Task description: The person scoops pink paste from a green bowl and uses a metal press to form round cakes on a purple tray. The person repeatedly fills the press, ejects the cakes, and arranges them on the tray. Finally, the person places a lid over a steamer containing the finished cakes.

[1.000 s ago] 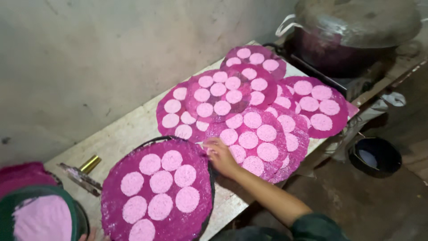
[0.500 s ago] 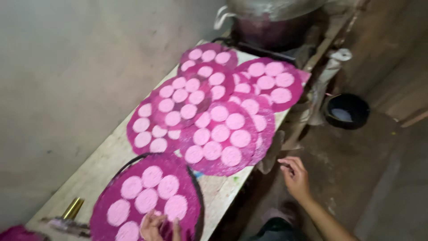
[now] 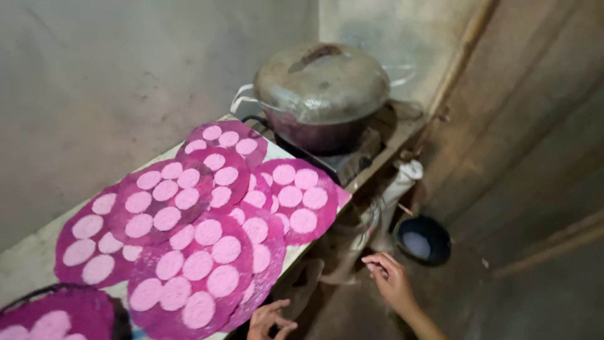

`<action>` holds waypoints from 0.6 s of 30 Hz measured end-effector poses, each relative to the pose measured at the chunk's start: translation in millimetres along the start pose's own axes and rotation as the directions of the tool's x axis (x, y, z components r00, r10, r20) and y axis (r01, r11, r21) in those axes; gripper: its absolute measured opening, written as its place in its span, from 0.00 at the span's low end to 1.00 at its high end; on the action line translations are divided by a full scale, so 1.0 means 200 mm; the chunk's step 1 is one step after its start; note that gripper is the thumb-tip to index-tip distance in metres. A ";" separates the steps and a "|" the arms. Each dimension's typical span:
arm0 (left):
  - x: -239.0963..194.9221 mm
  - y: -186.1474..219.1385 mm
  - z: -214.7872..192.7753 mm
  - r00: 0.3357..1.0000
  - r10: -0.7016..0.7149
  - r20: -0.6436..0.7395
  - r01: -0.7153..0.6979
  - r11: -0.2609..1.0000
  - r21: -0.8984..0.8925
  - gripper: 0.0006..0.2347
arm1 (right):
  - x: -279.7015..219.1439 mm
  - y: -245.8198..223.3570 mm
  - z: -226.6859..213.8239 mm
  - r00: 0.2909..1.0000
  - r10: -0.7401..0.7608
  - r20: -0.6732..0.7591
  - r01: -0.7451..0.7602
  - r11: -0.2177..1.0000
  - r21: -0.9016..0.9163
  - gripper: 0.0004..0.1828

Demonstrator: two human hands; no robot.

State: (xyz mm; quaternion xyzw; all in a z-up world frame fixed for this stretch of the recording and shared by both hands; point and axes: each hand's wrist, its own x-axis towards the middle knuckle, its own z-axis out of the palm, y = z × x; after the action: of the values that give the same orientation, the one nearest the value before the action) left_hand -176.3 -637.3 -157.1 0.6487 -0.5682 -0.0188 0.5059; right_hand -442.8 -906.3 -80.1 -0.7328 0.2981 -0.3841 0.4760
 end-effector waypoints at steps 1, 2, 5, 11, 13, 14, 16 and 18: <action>0.06 0.01 0.10 0.999 -0.027 0.030 0.027 1.000 0.011 0.07 | 0.14 -0.02 -0.09 0.995 -0.069 0.072 0.074 0.995 -0.071 0.08; 0.11 0.03 0.16 0.997 -0.059 0.043 0.058 0.998 0.029 0.06 | 0.31 -0.05 -0.15 0.980 -0.135 0.149 0.155 0.979 -0.133 0.07; 0.26 0.05 0.28 0.983 -0.181 0.005 0.179 0.978 0.111 0.04 | 0.89 -0.24 -0.21 0.900 -0.341 0.270 0.391 0.906 -0.161 0.09; 0.45 0.19 0.25 0.900 -0.418 -0.123 0.434 0.882 0.182 0.07 | 2.14 -0.54 -0.13 0.715 -0.633 0.297 0.698 0.629 -0.342 0.07; 0.71 0.19 0.24 0.901 -0.405 -0.154 0.428 0.887 0.172 0.09 | 2.47 -0.50 -0.13 0.854 -0.418 0.311 0.520 0.659 -0.543 0.16; 0.80 0.23 0.28 0.903 -0.393 -0.172 0.418 0.896 0.151 0.10 | 2.61 -0.48 -0.12 0.830 -0.457 0.321 0.555 0.613 -0.563 0.21; 0.96 0.27 0.35 0.888 -0.424 -0.178 0.445 0.890 0.100 0.09 | 2.82 -0.42 -0.06 0.797 -0.478 0.369 0.599 0.550 -0.581 0.29; 1.03 0.29 0.41 0.879 -0.450 -0.156 0.466 0.881 0.085 0.09 | 2.98 -0.35 0.00 0.741 -0.515 0.432 0.662 0.451 -0.598 0.31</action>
State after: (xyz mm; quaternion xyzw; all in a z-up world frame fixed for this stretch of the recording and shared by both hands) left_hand -193.3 -835.7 -44.2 0.7938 -0.3639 -0.0613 0.4835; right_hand -123.3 -1358.3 150.8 -0.9467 0.1034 -0.3050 0.0102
